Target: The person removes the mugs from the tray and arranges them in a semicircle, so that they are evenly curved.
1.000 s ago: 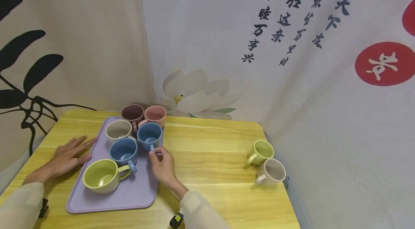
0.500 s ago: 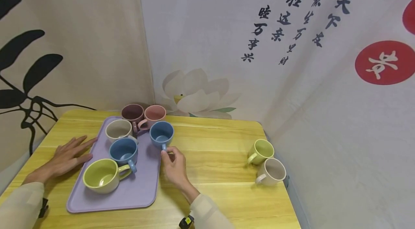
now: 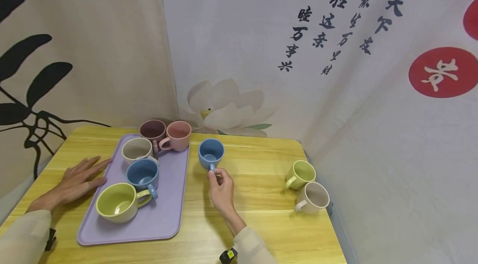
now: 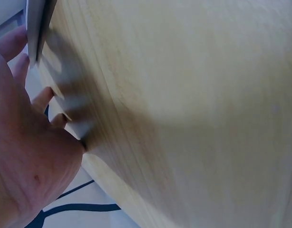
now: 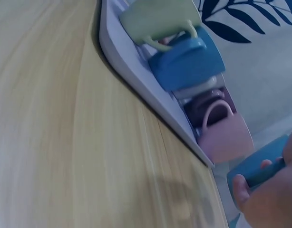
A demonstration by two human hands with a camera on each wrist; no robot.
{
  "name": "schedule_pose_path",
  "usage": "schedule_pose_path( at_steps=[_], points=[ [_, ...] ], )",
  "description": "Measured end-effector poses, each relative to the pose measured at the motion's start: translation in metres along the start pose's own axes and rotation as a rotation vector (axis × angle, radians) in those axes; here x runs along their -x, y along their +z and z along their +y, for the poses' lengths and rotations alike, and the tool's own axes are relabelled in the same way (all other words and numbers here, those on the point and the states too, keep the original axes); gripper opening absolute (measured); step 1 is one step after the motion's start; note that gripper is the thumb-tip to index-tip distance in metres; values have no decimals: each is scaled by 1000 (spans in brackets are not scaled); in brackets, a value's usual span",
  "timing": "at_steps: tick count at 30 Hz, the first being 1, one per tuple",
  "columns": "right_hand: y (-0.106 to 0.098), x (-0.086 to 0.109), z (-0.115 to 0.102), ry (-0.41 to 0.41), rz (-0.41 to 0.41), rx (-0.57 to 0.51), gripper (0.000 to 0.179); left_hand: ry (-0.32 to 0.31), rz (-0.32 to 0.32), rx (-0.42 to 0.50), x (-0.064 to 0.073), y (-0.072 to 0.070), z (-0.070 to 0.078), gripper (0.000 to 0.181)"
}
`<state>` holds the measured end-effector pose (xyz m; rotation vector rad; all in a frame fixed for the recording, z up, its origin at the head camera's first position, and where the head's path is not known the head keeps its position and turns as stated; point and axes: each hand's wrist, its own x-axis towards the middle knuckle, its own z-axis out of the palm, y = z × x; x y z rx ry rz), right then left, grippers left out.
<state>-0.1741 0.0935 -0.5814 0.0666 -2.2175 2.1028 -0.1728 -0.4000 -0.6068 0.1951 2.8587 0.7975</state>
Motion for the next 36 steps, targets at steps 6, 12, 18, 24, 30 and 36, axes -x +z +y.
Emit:
schedule_pose_path(
  at_steps=[6,12,18,24,30,36],
  points=[
    [-20,-2,4,19,91,-4,23,14,16,-17,-1,2,-2,74],
    [-40,-6,12,34,176,8,26,22,28,-44,-2,3,-3,72],
    [-57,-12,16,40,247,13,23,34,35,-65,-3,3,-2,71],
    [-67,-16,18,51,316,37,25,42,42,-76,-3,4,-3,70],
    [-76,-20,21,47,371,34,28,38,38,-70,-2,4,-4,69],
    [-86,-24,23,35,417,51,28,44,42,-72,-2,3,-1,70]
  ],
)
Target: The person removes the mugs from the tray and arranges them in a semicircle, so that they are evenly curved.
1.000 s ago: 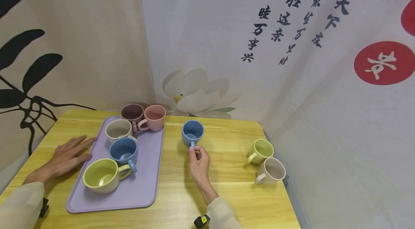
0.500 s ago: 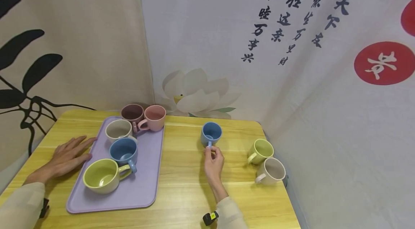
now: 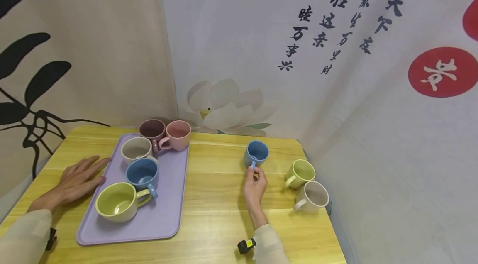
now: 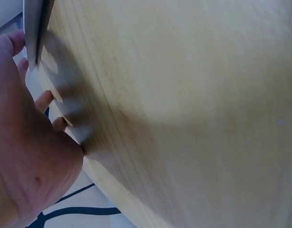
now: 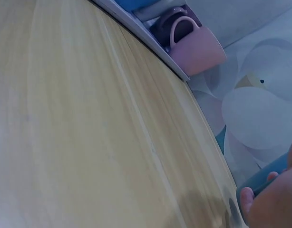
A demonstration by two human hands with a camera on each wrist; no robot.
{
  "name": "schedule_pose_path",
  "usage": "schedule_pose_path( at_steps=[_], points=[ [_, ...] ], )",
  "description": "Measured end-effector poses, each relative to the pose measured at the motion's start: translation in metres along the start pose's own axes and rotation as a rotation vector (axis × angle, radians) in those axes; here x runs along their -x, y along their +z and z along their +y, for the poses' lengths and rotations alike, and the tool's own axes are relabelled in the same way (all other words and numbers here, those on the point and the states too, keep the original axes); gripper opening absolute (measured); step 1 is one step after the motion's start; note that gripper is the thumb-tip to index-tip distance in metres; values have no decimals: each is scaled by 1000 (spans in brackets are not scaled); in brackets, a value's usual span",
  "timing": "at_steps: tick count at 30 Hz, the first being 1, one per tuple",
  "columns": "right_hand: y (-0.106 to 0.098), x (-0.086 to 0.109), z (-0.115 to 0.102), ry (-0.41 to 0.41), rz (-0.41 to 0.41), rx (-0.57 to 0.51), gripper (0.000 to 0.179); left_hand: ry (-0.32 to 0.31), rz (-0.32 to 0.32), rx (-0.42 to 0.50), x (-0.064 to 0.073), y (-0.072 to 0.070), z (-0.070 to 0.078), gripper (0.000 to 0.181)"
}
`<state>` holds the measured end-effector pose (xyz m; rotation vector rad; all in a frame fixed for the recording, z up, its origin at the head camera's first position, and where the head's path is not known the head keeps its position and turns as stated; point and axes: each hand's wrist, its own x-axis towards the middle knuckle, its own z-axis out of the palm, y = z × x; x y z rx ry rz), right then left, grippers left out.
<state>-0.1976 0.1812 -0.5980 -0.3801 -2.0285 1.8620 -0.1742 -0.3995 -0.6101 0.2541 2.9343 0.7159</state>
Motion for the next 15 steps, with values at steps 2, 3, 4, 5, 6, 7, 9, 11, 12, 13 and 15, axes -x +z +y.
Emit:
schedule_pose_path(
  at_steps=[2,3,4,5,6,7,9,11,12,13,15],
  points=[
    [-1,-3,1,-3,21,3,28,6,4,-1,1,-1,0,71],
    [-2,-4,1,-3,32,1,27,8,6,-2,1,-1,0,71],
    [-3,-6,1,-3,41,2,26,9,7,-3,1,-1,0,72],
    [-3,-7,2,-1,48,2,25,10,9,-2,1,0,-1,72],
    [-4,-8,1,1,56,3,25,9,9,2,1,0,-1,73],
    [-4,-9,1,2,68,2,25,8,8,4,1,1,-2,74],
    [-6,-10,0,10,80,13,24,2,3,7,0,1,-2,76],
    [-7,-11,1,19,97,32,26,-4,-2,12,0,1,-2,77],
    [-7,-12,1,22,105,43,27,-7,-6,13,0,1,-2,78],
    [-8,-13,1,25,114,52,28,-10,-8,13,-1,1,-2,78],
    [-9,-14,2,33,130,66,28,-14,-12,14,-1,0,-2,79]
  ],
)
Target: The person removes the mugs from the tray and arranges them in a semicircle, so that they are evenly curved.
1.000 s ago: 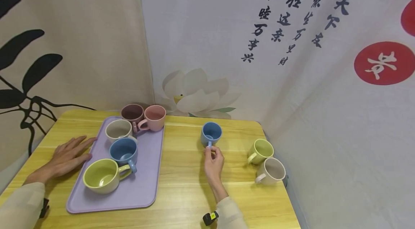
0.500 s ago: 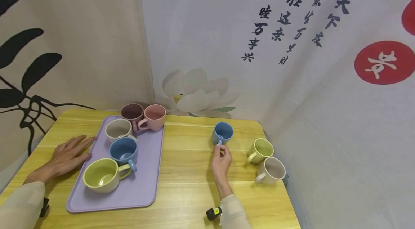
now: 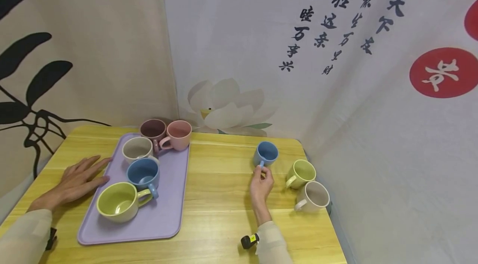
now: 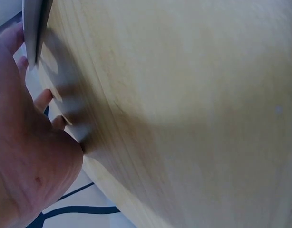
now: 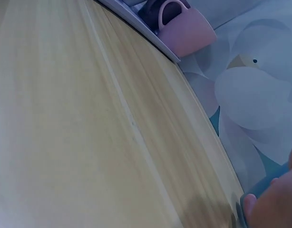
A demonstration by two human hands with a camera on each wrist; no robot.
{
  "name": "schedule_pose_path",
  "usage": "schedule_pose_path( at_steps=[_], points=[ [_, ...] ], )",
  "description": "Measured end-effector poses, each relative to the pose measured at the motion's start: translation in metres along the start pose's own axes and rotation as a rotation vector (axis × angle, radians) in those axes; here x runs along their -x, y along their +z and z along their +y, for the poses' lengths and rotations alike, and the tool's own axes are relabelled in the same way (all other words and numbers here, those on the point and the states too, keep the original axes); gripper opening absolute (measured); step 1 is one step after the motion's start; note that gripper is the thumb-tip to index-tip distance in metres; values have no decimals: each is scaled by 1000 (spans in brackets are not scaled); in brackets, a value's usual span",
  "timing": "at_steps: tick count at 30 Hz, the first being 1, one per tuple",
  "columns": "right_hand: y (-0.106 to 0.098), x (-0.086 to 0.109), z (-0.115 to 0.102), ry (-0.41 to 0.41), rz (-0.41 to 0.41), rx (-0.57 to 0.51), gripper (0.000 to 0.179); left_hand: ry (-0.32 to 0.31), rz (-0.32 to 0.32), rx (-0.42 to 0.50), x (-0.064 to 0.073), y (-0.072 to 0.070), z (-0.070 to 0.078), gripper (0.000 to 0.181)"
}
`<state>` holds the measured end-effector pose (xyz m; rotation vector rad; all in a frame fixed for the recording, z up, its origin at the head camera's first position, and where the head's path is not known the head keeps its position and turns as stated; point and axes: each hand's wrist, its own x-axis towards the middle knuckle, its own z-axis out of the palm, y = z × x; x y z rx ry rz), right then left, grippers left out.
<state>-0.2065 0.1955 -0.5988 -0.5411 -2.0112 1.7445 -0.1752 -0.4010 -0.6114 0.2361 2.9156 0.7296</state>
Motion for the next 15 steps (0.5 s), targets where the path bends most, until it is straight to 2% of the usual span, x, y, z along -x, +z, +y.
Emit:
schedule_pose_path(
  at_steps=[15],
  points=[
    [-7,-16,2,10,145,46,26,-9,-5,-3,0,-1,1,81]
  ],
)
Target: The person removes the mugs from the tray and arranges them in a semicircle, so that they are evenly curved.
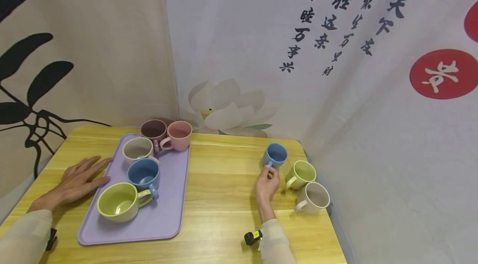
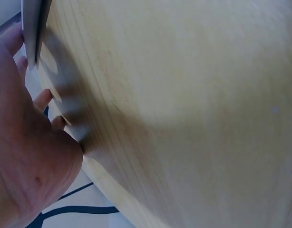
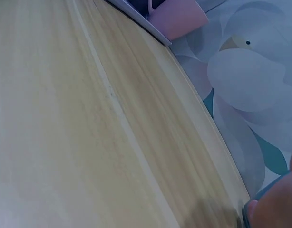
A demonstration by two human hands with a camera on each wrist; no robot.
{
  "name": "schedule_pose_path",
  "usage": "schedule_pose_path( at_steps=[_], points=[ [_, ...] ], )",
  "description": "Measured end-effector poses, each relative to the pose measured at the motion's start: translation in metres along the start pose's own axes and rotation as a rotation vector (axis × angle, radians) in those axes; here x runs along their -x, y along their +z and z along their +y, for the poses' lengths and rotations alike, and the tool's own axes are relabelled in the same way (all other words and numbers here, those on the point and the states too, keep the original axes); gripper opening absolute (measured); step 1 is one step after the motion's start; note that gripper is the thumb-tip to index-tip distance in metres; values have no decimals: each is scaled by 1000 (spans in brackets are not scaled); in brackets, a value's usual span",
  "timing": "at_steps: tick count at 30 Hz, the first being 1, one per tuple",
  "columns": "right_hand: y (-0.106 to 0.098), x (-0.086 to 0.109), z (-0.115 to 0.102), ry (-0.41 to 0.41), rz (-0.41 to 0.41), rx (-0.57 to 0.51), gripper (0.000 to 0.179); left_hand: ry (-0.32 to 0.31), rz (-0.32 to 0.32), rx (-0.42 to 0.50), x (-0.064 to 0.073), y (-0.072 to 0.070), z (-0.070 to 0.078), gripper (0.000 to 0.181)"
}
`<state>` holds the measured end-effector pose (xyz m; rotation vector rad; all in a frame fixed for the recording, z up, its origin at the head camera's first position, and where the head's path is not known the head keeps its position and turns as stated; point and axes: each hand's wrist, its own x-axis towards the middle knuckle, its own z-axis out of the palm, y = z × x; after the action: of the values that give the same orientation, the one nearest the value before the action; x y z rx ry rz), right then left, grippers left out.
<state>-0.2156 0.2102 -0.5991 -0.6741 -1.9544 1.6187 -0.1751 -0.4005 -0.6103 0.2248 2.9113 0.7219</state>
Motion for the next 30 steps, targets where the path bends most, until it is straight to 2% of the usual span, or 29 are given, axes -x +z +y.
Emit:
schedule_pose_path(
  at_steps=[10,12,16,21,24,30],
  points=[
    [-3,-10,6,1,53,13,23,-2,0,3,0,2,-1,81],
    [-4,-19,18,-24,53,-21,21,-3,-1,5,0,2,-1,82],
    [-6,-33,36,-22,46,-47,23,-1,0,10,0,1,0,81],
    [-5,-45,50,6,71,37,24,1,-4,14,-1,0,1,81],
    [-5,-44,48,-8,94,50,24,4,-2,16,0,0,1,81],
    [-6,-29,23,3,131,15,21,1,-3,20,0,-1,1,80]
  ],
)
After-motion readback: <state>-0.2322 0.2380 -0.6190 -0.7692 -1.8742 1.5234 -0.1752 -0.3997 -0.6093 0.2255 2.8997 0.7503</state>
